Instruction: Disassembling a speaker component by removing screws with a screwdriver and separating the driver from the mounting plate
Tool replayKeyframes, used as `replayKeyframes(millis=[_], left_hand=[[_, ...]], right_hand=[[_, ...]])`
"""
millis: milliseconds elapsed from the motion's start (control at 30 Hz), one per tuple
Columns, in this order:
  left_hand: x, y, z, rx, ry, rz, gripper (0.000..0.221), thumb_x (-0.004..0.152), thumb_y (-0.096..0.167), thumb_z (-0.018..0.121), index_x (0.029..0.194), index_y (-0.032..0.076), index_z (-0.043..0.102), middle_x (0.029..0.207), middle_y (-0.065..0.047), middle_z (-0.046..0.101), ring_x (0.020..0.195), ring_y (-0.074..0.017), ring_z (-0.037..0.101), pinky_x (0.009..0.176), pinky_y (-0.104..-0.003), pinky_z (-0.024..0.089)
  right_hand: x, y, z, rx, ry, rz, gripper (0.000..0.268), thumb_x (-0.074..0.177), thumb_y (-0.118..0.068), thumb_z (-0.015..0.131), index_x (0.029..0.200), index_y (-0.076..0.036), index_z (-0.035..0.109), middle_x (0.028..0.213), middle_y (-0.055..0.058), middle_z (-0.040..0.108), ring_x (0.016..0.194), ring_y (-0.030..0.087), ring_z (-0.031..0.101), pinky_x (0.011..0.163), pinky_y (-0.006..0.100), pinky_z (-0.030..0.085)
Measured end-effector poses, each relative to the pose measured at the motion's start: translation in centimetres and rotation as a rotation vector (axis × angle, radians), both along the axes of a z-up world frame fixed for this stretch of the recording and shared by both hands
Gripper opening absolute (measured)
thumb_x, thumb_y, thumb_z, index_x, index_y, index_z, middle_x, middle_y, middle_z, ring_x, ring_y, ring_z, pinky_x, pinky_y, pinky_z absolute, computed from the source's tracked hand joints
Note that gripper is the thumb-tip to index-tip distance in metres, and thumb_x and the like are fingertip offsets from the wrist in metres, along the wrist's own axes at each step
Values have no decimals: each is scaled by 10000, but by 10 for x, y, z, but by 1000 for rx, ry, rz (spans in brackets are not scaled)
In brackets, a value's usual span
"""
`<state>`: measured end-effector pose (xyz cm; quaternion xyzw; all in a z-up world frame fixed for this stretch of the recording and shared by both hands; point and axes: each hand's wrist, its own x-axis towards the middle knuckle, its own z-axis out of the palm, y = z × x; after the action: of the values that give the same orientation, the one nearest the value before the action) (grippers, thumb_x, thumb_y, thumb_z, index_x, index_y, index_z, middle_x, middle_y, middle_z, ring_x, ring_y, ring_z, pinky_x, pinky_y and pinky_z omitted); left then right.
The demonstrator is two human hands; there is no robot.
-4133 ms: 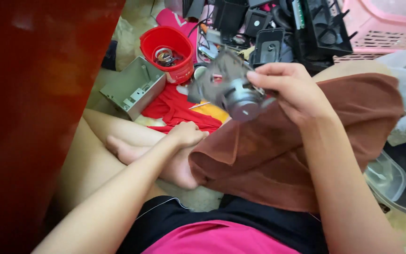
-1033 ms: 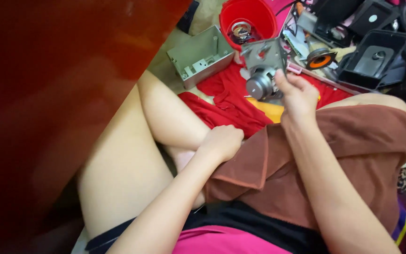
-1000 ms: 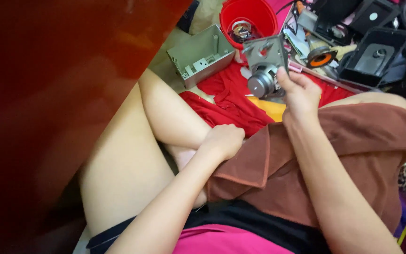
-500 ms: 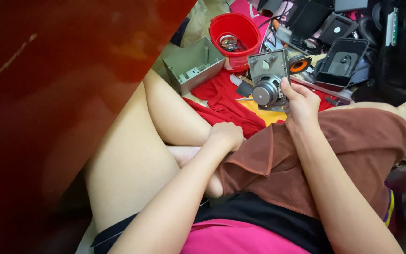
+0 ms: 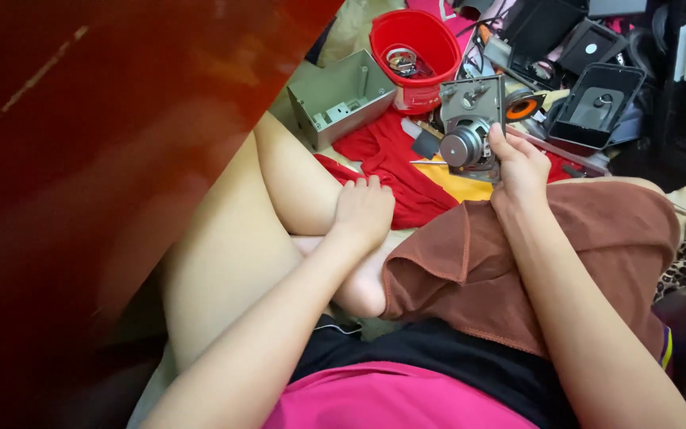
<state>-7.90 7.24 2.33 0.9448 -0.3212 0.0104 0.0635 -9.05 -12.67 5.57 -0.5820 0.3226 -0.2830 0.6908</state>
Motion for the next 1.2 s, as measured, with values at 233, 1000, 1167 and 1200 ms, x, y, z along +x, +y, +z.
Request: replayKeyframes(millis=[233, 1000, 1167, 1200], left_hand=[[20, -19, -3, 76, 49, -27, 294, 868, 103, 381, 1086, 55, 572, 1192, -125, 486, 1089, -288, 462, 836, -367, 412], [91, -48, -20, 1518, 202, 151, 357, 952, 104, 279, 1279, 185, 400, 1142, -86, 587, 1010, -303, 565, 825, -546, 329], [69, -55, -19, 956, -19, 92, 240, 882, 72, 467, 1069, 163, 587, 1060, -131, 608, 979, -321, 580, 819, -534, 375], [67, -57, -26, 541, -135, 25, 233, 835, 44, 475, 951, 122, 662, 955, -140, 622, 920, -339, 579, 744, -553, 405]], right_hand=[[6, -1, -6, 22, -21, -16, 329, 673, -247, 836, 865, -48, 658, 701, 64, 655, 632, 119, 658, 561, 225, 561], [5, -5, -10, 63, -42, -3, 253, 684, -225, 814, 819, -68, 668, 655, 72, 648, 538, 108, 633, 485, 163, 488], [4, -8, -9, 85, -81, -22, 255, 696, -228, 801, 833, -62, 664, 687, 60, 657, 589, 108, 643, 516, 184, 521], [7, -11, -13, 79, -100, -28, 264, 695, -248, 804, 833, -74, 659, 707, 37, 661, 616, 91, 644, 525, 186, 530]])
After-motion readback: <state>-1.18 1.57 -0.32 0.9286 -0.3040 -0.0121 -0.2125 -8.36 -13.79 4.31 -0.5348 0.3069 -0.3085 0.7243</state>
